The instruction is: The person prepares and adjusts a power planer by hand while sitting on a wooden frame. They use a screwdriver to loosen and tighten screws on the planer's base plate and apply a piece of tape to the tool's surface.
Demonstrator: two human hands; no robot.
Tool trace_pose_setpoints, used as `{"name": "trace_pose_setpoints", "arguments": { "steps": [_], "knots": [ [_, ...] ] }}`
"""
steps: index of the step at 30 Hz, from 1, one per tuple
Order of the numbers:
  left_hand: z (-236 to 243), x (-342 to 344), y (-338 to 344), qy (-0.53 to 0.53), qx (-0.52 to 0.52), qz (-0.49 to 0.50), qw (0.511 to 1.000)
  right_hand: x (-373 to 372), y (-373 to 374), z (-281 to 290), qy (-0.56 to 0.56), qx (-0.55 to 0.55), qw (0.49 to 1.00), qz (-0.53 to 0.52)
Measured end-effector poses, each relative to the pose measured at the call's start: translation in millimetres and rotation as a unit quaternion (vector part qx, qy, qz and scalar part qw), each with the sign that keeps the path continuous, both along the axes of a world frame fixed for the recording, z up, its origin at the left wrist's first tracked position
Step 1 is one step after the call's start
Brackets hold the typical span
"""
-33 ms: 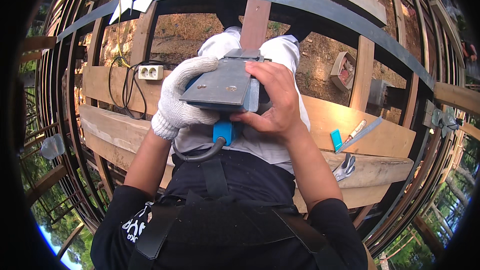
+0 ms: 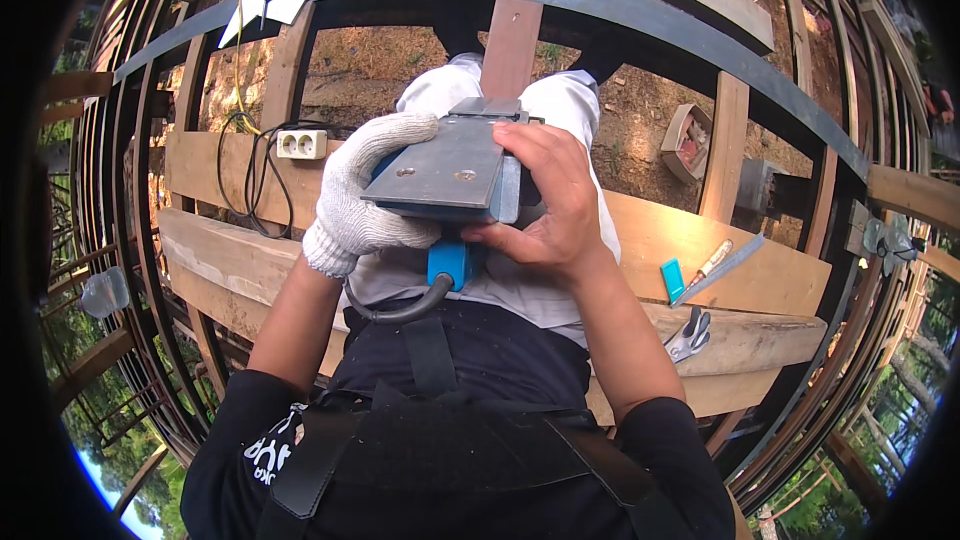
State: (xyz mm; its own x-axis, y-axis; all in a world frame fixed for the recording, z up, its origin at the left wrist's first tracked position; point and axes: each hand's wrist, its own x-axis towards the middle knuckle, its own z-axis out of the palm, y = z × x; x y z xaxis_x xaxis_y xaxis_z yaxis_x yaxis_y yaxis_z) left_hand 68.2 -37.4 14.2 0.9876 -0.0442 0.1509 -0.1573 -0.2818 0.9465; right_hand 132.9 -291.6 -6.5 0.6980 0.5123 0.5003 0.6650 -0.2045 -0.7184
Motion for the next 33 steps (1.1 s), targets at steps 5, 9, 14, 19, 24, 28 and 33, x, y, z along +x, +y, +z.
{"name": "trace_pose_setpoints", "arguments": {
  "steps": [5,9,14,19,24,28,33],
  "knots": [
    [3,6,-1,-0.017,0.013,-0.019,1.0,-7,1,0,0.047,0.018,0.998,-0.041],
    [4,6,-3,-0.005,-0.012,-0.02,1.0,-3,-4,1,0.023,-0.017,1.0,-0.008],
    [5,4,0,0.005,0.034,-0.031,0.999,-5,-3,-2,0.024,-0.013,1.0,-0.008],
    [2,-1,0,-0.017,0.08,-0.039,0.996,-19,4,5,0.098,0.064,0.992,-0.055],
    [5,-4,-11,-0.05,0.058,0.019,0.997,-14,-12,0,0.025,-0.019,0.999,-0.004],
    [7,-1,-8,-0.082,0.088,0.011,0.993,-13,-14,2,0.024,-0.042,0.999,0.001],
    [16,3,-6,-0.029,0.161,-0.035,0.986,-19,-9,-1,0.077,-0.009,0.997,-0.017]
  ]
}}
